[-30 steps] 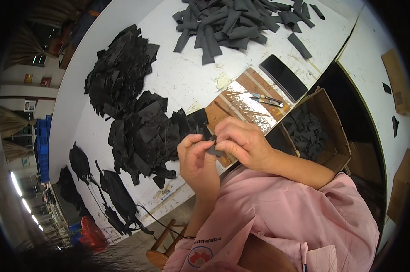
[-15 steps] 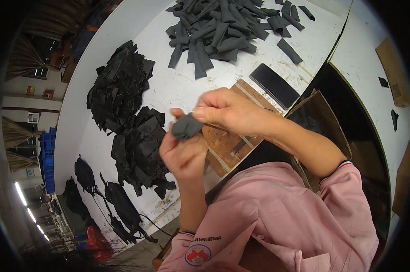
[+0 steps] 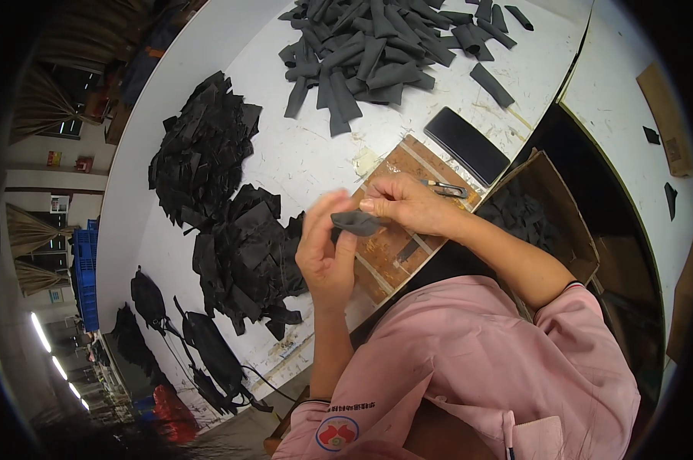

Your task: Rolling and stacking small rectangular foam pieces for assembly.

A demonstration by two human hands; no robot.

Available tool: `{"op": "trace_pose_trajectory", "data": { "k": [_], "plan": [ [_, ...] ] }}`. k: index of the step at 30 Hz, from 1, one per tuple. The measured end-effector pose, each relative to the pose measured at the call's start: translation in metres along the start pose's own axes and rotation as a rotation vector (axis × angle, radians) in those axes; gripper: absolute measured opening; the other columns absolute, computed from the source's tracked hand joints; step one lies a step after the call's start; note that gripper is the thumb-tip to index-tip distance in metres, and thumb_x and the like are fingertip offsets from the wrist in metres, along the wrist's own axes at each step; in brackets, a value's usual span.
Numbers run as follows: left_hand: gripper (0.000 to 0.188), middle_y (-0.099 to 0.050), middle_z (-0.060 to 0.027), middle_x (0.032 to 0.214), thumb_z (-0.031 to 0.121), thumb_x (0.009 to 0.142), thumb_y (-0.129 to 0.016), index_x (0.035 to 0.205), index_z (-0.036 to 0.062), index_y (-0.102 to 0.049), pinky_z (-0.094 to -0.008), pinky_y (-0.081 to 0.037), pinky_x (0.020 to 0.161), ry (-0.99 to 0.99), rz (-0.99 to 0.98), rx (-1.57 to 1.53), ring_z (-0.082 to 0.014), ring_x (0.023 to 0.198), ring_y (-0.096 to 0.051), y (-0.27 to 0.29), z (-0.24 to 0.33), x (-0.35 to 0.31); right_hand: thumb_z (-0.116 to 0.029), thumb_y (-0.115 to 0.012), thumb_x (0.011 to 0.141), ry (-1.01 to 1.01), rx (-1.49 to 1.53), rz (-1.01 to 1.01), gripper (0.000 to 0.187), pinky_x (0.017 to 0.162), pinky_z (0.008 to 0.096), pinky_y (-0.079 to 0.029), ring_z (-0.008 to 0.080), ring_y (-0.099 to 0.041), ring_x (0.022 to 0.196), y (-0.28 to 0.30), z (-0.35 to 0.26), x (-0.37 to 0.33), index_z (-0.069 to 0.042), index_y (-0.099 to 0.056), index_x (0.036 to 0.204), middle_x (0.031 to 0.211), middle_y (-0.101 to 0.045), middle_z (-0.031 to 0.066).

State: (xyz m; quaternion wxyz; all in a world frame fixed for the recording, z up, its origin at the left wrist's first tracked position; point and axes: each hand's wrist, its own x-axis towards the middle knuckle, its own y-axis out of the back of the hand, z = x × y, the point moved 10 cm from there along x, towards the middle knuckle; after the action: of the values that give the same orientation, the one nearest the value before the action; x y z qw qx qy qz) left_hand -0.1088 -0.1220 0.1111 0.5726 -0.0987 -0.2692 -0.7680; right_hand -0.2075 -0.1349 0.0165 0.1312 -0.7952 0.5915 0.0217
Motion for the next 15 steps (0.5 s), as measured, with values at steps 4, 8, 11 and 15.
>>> {"op": "trace_pose_trajectory", "data": {
  "k": [4, 8, 11, 15],
  "plan": [
    [0.01, -0.058, -0.0121, 0.092, -0.004, 0.079, -0.051, 0.089, -0.0051, -0.055, -0.0253, -0.041, 0.077, 0.096, 0.171, -0.229, -0.0156, 0.083, -0.054, 0.013, -0.003, -0.007, -0.019, -0.054, 0.079, 0.657, -0.479, 0.197, 0.021, 0.052, 0.0269, -0.039, 0.0171, -0.051, 0.058, -0.005, -0.083, -0.026, 0.001, -0.053, 0.084, 0.068, -0.052, 0.0065],
    [0.008, -0.059, -0.0124, 0.09, -0.002, 0.082, -0.049, 0.086, -0.0065, -0.054, -0.025, -0.042, 0.075, 0.115, 0.363, -0.538, -0.0147, 0.08, -0.055, 0.029, -0.006, -0.013, -0.02, -0.057, 0.074, 0.673, -1.207, 0.006, 0.021, 0.051, 0.0358, -0.041, 0.0268, -0.055, 0.063, -0.05, -0.107, -0.036, 0.0, -0.052, 0.079, 0.072, -0.055, 0.0087],
    [0.011, -0.058, -0.0129, 0.09, -0.002, 0.081, -0.05, 0.089, -0.007, -0.054, -0.0264, -0.041, 0.077, 0.233, 0.291, -0.542, -0.0158, 0.083, -0.054, 0.014, -0.042, -0.032, -0.024, -0.057, 0.075, 0.616, -1.174, 0.006, 0.023, 0.049, 0.0377, -0.04, 0.0291, -0.052, 0.059, -0.037, -0.062, -0.026, -0.002, -0.05, 0.074, 0.065, -0.051, 0.0096],
    [0.014, -0.058, -0.0111, 0.09, -0.006, 0.077, -0.05, 0.09, -0.0059, -0.054, -0.0273, -0.041, 0.079, 0.347, 0.17, -0.638, -0.0153, 0.085, -0.054, -0.008, -0.033, -0.019, -0.021, -0.054, 0.079, 0.545, -0.995, 0.018, 0.019, 0.051, 0.038, -0.041, 0.0304, -0.051, 0.057, -0.03, -0.058, -0.028, -0.003, -0.052, 0.075, 0.063, -0.051, 0.0117]
  ]
}}
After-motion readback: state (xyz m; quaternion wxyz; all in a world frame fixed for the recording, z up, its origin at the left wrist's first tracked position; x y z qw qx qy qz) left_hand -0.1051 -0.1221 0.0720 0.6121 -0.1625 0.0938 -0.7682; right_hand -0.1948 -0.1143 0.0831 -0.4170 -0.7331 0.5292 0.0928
